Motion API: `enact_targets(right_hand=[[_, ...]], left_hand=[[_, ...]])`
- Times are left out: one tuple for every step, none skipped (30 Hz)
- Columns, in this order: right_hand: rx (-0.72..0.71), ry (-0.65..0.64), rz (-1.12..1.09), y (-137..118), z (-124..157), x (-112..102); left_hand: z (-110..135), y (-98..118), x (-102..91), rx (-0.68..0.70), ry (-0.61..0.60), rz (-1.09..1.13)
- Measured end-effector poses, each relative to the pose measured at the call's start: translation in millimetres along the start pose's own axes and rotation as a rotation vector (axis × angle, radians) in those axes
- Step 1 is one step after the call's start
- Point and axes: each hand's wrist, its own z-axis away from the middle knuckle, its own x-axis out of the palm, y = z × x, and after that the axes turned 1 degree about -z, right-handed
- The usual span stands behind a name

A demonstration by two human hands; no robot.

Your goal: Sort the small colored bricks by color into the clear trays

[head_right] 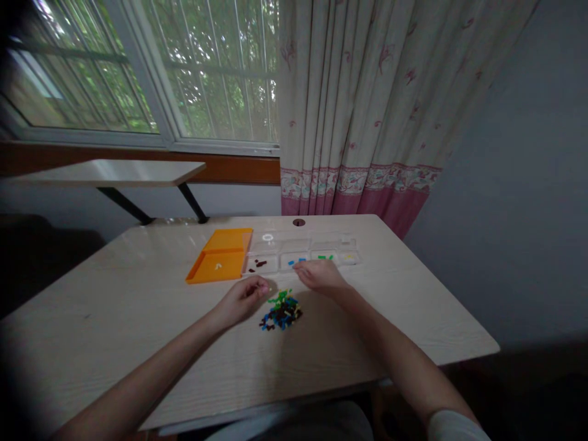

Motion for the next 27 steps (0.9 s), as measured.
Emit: enact_targets(right_hand=[[-0.053, 0.019, -0.032, -12, 1, 6], [-0.093, 0.031, -0.063, -22, 1, 11], [-0.119, 0.032, -0.088, -32, 2, 15], [-0.131, 0.032, -0.103, -39, 3, 18], [-0.14, 0.03, -0.117, -44, 4, 19], [-0.14, 0.027, -0.128, -47, 5, 20], [-0.138, 0.024, -0.138, -49, 5, 20], [-0.134, 0.022, -0.147, -50, 6, 19], [-0.127, 0.019, -0.156, -50, 6, 19], [-0.118, 0.015, -0.161, -49, 6, 19], [-0.113, 0.012, -0.163, -49, 6, 19], [-0.11, 0.015, -0.161, -48, 6, 19], [-0.109, 0.02, -0.158, -47, 6, 19], [-0.108, 0.024, -0.157, -47, 5, 20], [-0.108, 0.027, -0.162, -46, 5, 20], [-0.104, 0.027, -0.175, -46, 5, 19], [-0.098, 0.026, -0.198, -46, 5, 19], [-0.092, 0.028, -0.226, -45, 5, 19], [-0.086, 0.035, -0.254, -45, 6, 18], [-0.079, 0.047, -0.275, -45, 6, 18], [-0.071, 0.057, -0.287, -45, 6, 17], [-0.064, 0.067, -0.287, -45, 7, 17], [-0.055, 0.075, -0.278, -45, 7, 16], [-0.045, 0.082, -0.264, -46, 7, 16], [-0.038, 0.09, -0.25, -47, 8, 16], [-0.038, 0.1, -0.238, -48, 8, 16], [-0.043, 0.113, -0.227, -48, 8, 17]], left_hand=[[0, -1, 0.8, -0.001, -0.001, 0.027], [0, -1, 1.4, -0.002, -0.006, 0.054], [-1, -2, 2.1, -0.003, -0.016, 0.083], [-1, -3, 2.7, -0.003, -0.029, 0.111], [0, -3, 3.4, -0.004, -0.041, 0.136], [0, -4, 4.0, -0.004, -0.054, 0.153], [0, -5, 4.5, -0.003, -0.064, 0.162], [0, -6, 5.0, -0.002, -0.073, 0.164], [0, -6, 5.3, -0.001, -0.079, 0.164], [0, -6, 5.5, -0.002, -0.083, 0.164], [0, -7, 5.6, -0.006, -0.087, 0.166], [0, -6, 5.6, -0.012, -0.089, 0.171], [0, -6, 5.4, -0.02, -0.086, 0.176], [0, -5, 5.1, -0.028, -0.083, 0.178], [0, -4, 4.6, -0.032, -0.073, 0.176], [0, -3, 4.0, -0.032, -0.059, 0.168], [0, -2, 3.3, -0.027, -0.039, 0.153], [0, -1, 2.5, -0.016, -0.014, 0.126], [0, 1, 1.6, -0.002, 0.014, 0.087], [1, 3, 0.8, 0.016, 0.041, 0.041], [1, 5, 0.1, 0.038, 0.069, -0.01], [2, 7, -0.4, 0.061, 0.095, -0.058], [2, 9, -0.8, 0.085, 0.119, -0.102], [3, 11, -0.9, 0.11, 0.14, -0.138], [4, 12, -1.0, 0.133, 0.162, -0.167], [4, 13, -0.9, 0.157, 0.181, -0.194], [5, 13, -0.9, 0.18, 0.199, -0.221]])
